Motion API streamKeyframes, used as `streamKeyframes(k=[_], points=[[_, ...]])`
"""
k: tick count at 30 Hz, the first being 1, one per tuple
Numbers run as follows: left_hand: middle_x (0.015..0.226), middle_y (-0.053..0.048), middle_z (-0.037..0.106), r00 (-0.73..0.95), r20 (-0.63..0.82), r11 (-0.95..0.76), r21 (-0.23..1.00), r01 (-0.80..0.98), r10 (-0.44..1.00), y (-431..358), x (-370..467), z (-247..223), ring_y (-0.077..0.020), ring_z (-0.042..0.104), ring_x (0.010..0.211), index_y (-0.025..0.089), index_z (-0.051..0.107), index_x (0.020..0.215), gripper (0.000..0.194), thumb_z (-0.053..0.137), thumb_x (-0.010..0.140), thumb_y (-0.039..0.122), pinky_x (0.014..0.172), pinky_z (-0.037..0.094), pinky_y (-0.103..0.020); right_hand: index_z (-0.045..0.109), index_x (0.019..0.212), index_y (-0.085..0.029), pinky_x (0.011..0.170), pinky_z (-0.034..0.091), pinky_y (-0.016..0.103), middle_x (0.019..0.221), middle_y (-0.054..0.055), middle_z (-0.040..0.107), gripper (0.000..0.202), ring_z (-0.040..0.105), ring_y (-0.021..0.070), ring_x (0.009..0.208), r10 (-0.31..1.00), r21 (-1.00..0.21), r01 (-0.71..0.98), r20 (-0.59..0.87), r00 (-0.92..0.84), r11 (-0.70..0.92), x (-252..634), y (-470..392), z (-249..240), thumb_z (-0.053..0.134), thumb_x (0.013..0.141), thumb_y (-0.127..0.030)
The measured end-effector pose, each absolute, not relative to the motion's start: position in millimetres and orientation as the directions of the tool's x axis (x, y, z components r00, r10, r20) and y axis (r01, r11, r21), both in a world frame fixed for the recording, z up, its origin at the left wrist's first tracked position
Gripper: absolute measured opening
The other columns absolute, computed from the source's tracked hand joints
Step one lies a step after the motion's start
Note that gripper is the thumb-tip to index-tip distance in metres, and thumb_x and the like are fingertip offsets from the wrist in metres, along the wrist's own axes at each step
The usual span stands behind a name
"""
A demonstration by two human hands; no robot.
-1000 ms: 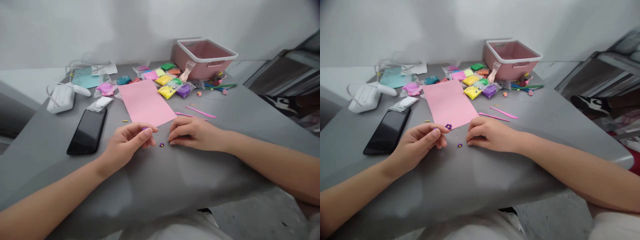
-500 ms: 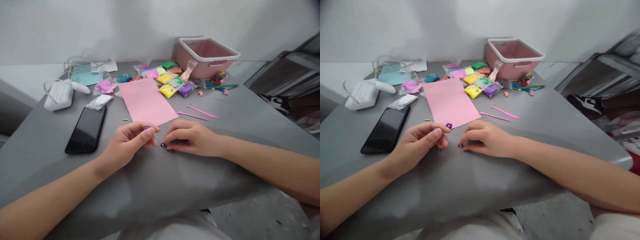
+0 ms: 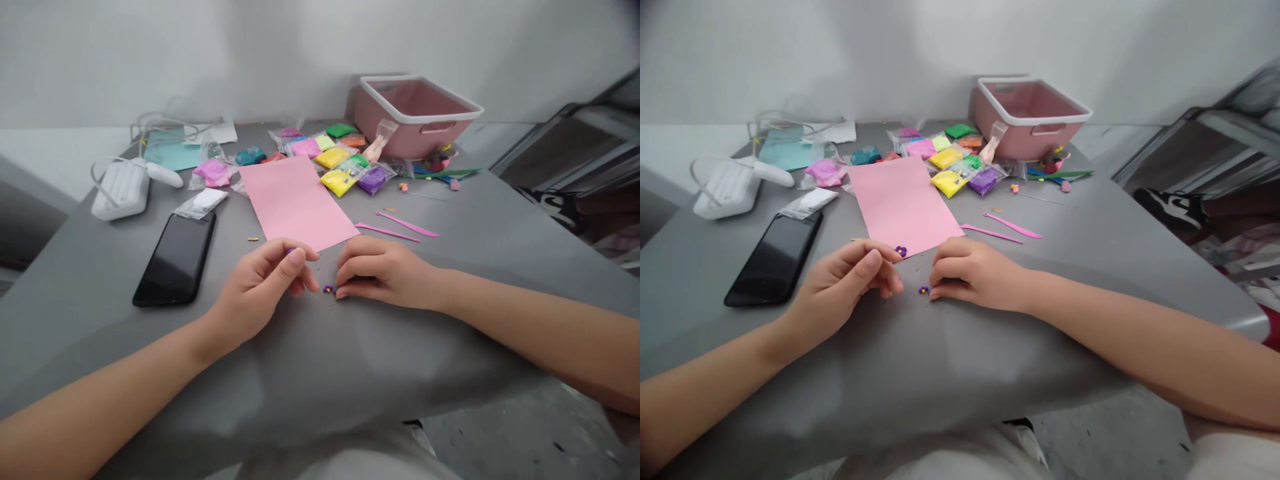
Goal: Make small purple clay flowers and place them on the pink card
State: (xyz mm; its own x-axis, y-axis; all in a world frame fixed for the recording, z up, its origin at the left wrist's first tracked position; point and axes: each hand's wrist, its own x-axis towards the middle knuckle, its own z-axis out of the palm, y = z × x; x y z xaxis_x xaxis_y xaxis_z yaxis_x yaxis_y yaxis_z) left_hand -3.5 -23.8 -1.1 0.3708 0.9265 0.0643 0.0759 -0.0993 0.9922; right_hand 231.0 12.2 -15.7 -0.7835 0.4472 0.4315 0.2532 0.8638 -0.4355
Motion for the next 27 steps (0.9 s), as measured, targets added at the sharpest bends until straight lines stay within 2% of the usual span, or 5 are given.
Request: streamKeyframes(k=[5, 9, 21, 27], points=[[0.093, -0.004, 0.073, 0.430, 0.187, -0.357, 0.862, 0.361, 0.883, -30.8, -3.1, -0.9, -0.0141, 0.060, 0.075, 0.021, 0.052, 0.095, 0.023, 0.039, 0.102, 0.038, 0.070, 0.044, -0.027, 0.069, 0.087, -0.016, 0.071, 0.049, 0.025, 0.081, 0.006, 0.065, 0.013, 0.059, 0.0141, 0.077, 0.423, -0.378, 0.259, 0.462, -0.779, 0.889, 229.8, 11.8, -19.9, 0.064, 0.092, -0.027], [0.096, -0.006, 0.072, 0.501, 0.194, -0.445, 0.775, 0.448, 0.843, -32.1, -1.3, 2.8, -0.0176, 0.065, 0.089, 0.021, 0.050, 0.093, 0.019, 0.037, 0.102, 0.032, 0.078, 0.045, -0.030, 0.068, 0.089, -0.017, 0.069, 0.049, 0.026, 0.081, 0.006, 0.065, 0.012, 0.059, 0.0141, 0.076, 0.433, -0.376, 0.269, 0.469, -0.770, 0.887, 229.4, 12.0, -20.7, 0.063, 0.093, -0.027], [0.087, -0.006, 0.067, 0.514, 0.159, -0.460, 0.709, 0.535, 0.843, -31.5, -0.2, 1.7, -0.0207, 0.063, 0.082, 0.022, 0.050, 0.089, 0.024, 0.034, 0.100, 0.037, 0.076, 0.046, -0.032, 0.067, 0.088, -0.017, 0.071, 0.049, 0.026, 0.081, 0.005, 0.065, 0.015, 0.059, 0.0144, 0.077, 0.413, -0.340, 0.266, 0.497, -0.763, 0.902, 227.1, 10.3, -21.1, 0.063, 0.093, -0.030], [0.088, -0.007, 0.068, 0.515, 0.158, -0.460, 0.707, 0.537, 0.843, -31.4, -0.6, 0.6, -0.0209, 0.063, 0.083, 0.022, 0.051, 0.090, 0.024, 0.035, 0.100, 0.037, 0.076, 0.046, -0.032, 0.068, 0.090, -0.016, 0.073, 0.050, 0.026, 0.083, 0.006, 0.066, 0.014, 0.060, 0.0144, 0.079, 0.410, -0.398, 0.233, 0.450, -0.793, 0.887, 230.0, 12.0, -17.3, 0.065, 0.091, -0.029]])
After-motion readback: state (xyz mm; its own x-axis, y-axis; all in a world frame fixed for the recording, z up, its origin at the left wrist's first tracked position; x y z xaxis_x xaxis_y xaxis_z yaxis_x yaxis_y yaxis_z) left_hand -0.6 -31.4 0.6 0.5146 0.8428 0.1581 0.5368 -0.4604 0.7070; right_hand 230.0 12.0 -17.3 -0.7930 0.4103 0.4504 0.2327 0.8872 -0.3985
